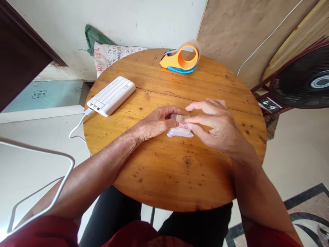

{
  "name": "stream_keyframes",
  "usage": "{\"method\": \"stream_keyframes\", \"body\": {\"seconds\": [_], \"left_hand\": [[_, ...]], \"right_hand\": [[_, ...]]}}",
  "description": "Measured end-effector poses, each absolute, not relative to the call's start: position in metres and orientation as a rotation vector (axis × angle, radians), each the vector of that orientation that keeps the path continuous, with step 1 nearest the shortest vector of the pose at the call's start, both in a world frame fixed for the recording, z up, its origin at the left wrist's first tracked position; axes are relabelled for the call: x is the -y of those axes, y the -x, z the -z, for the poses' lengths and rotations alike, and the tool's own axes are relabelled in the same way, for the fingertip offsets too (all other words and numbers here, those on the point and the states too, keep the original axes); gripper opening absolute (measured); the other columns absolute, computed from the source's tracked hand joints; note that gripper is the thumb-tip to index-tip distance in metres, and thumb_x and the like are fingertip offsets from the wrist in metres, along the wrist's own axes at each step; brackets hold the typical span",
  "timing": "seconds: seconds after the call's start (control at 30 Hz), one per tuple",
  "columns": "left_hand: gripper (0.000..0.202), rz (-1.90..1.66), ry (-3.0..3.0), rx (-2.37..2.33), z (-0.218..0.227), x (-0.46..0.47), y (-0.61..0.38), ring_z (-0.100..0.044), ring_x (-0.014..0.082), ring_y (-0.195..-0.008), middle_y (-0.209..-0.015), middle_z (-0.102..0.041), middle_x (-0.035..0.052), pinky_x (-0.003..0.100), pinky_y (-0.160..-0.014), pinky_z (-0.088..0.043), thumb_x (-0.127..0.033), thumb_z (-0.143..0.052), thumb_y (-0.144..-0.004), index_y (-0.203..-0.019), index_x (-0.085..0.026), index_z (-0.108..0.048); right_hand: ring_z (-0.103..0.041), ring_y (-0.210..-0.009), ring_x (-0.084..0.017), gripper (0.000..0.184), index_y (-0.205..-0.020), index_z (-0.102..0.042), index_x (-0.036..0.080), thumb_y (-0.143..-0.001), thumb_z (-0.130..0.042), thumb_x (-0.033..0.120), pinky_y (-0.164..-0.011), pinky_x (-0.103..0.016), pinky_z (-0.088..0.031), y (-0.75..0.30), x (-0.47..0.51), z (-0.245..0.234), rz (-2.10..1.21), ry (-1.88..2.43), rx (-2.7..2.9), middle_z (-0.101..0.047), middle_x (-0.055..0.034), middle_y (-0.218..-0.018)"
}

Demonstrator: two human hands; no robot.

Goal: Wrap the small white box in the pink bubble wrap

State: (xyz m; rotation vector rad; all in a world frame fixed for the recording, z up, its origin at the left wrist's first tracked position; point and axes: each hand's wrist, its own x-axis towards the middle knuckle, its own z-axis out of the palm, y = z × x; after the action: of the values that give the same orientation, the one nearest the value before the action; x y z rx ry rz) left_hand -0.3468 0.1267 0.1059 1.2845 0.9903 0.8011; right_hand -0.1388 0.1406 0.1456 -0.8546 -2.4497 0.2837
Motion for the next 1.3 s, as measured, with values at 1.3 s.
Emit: {"method": "stream_keyframes", "body": {"seconds": [1.3], "left_hand": [[0.040, -0.827, -1.219, -0.959, -0.103, -0.128, 0.348, -0.063, 0.0159, -0.080, -0.094, -0.071, 0.0036, 0.030, -0.075, -0.048, -0.025, -0.071, -0.073, -0.112, -0.017, -0.068]], "right_hand": [[-0.068, -0.087, -0.022, 0.012, -0.078, -0.068, 0.023, -0.085, -0.059, 0.018, -0.083, -0.039, -0.053, 0.138, -0.156, -0.133, -0.519, 0.996, 2.138, -0.073, -0.0029, -0.091]]}}
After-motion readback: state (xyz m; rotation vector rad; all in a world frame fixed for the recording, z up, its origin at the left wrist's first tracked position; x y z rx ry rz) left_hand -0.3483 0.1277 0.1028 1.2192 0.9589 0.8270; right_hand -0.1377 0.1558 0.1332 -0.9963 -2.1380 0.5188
